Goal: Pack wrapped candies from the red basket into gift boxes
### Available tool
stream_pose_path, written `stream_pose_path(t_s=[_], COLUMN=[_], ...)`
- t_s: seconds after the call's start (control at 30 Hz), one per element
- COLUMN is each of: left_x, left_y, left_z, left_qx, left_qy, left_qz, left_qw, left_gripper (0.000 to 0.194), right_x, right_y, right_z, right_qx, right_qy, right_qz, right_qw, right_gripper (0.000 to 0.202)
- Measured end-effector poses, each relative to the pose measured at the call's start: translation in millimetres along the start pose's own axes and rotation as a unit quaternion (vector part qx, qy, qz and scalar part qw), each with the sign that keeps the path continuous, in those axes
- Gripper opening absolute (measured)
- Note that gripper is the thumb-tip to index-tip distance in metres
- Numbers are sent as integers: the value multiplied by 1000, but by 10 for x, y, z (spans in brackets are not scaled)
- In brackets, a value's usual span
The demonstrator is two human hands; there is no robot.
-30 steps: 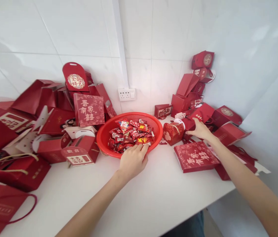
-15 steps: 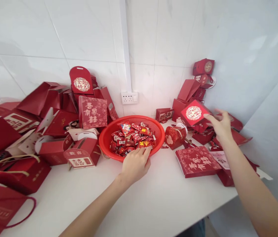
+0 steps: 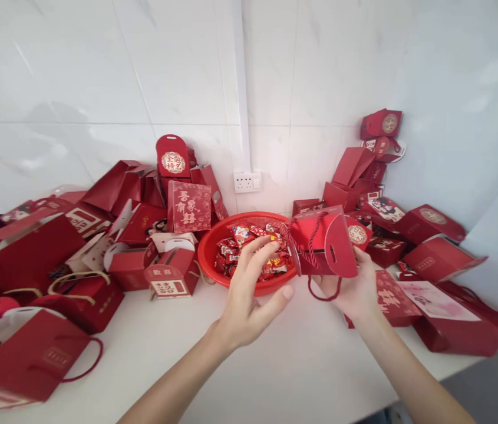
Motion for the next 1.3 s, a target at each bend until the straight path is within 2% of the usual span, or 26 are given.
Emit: stream_pose_path(t_s=[0.1, 0.17, 0.27, 0.37, 0.43, 0.5, 0.6, 0.7, 0.73, 0.8, 0.9, 1.0, 1.1, 1.17, 1.3], left_x=[-38, -52, -60, -60, -66, -83, -110, -128, -130, -118, -70, -29, -22, -20, 12], left_y=[-58, -90, -148, -230, -292, -349, -403, -401, -382, -316, -191, -105, -86, -87, -79], left_z=[174, 214, 174, 73, 20, -7, -24, -22, -18, -15, -23, -35, -46, -53, -102], left_qx=[-63, -89, -76, -40, -33, -38, -48, -42, -36, -24, -15, -8, 10, 17, -2], left_qy=[14, 2, -35, -97, -126, -134, -149, -156, -153, -146, -133, -119, -115, -110, -100], left_qz=[1, 2, 14, 44, 56, 43, -27, -112, -140, -197, -272, -322, -340, -353, -381], left_qw=[998, 996, 996, 994, 990, 989, 987, 980, 978, 969, 953, 939, 933, 929, 919], left_gripper=[45, 42, 44, 44, 41, 37, 30, 26, 26, 30, 34, 38, 41, 41, 45], right_x=[51, 118, 271, 467, 589, 665, 675, 634, 630, 647, 709, 762, 774, 760, 725], right_y=[121, 200, 308, 386, 394, 335, 122, -91, -112, -46, 233, 514, 663, 677, 570], right_z=[238, 373, 582, 849, 1013, 1095, 1024, 708, 567, 293, 58, 56, 149, 193, 185], right_qx=[-86, -121, -137, -157, -154, -119, -43, 56, 94, 189, 346, 455, 526, 541, 520], right_qy=[54, 75, 100, 164, 200, 189, 125, 15, -32, -125, -198, -217, -233, -232, -224], right_qz=[-20, -41, -85, -135, -163, -164, -92, 16, 29, 6, -107, -211, -244, -232, -174], right_qw=[995, 989, 982, 964, 954, 961, 987, 998, 995, 974, 911, 838, 781, 775, 806], right_gripper=[40, 42, 46, 50, 43, 34, 36, 31, 29, 24, 20, 23, 23, 19, 9])
Point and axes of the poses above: each hand's wrist, its own x-axis away from the middle knuckle, its own y-axis out of the palm, z = x × y, the point moved 4 cm from there along -x, towards the middle knuckle, and after that the axes turned 15 degrees about y, right-handed, at the moved point
